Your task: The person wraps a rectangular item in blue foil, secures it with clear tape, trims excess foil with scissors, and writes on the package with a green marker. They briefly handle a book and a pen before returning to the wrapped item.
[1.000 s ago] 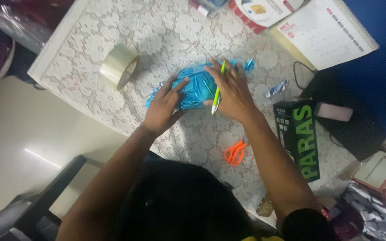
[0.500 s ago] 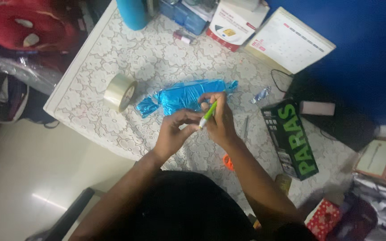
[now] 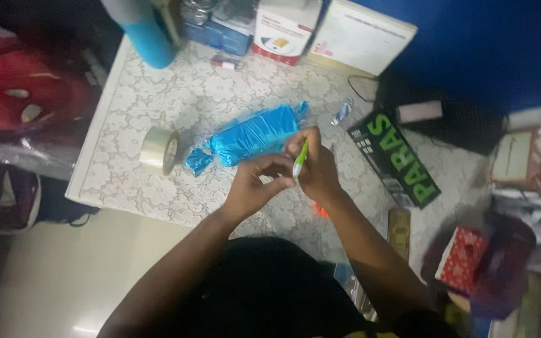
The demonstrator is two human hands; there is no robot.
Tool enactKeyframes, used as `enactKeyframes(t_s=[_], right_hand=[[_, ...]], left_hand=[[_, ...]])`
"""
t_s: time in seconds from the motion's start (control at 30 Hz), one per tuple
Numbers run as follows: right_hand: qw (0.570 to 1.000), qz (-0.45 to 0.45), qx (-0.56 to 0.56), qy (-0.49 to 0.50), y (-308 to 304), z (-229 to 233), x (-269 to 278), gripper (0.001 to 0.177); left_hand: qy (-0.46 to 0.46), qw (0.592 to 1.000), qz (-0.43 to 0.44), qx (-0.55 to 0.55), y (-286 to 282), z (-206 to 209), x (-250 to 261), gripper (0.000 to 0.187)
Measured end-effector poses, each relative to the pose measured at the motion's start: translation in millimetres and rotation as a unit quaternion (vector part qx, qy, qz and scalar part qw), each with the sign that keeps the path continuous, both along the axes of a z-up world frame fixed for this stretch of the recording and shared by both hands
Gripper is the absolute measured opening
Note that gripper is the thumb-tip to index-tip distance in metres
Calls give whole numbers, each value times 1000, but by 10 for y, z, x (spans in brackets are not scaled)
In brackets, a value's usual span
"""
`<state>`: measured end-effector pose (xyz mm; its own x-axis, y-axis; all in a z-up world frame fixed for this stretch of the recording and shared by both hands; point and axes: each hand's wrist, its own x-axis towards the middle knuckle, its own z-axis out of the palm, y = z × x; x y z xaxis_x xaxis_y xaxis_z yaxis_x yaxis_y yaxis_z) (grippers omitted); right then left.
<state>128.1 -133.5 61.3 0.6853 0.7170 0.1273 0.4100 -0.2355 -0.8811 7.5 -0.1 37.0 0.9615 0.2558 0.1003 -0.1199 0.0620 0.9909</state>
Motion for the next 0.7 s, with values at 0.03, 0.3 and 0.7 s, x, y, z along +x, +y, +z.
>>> enactKeyframes(t_s=[0.03,0.3,0.7], right_hand=[[998,-36,-42,-9,-36,-25,-40,30],[875,-123,-465,-61,-476,-550,-266,56],[780,-270,-565,-7,-2184,-1680,-6,48]], left_hand=[[-9,1000,-15,2,9,-2,3,28],[85,975,-23,202,161,-225,-165,36],[147,807,7,572,897,-851,203,116]])
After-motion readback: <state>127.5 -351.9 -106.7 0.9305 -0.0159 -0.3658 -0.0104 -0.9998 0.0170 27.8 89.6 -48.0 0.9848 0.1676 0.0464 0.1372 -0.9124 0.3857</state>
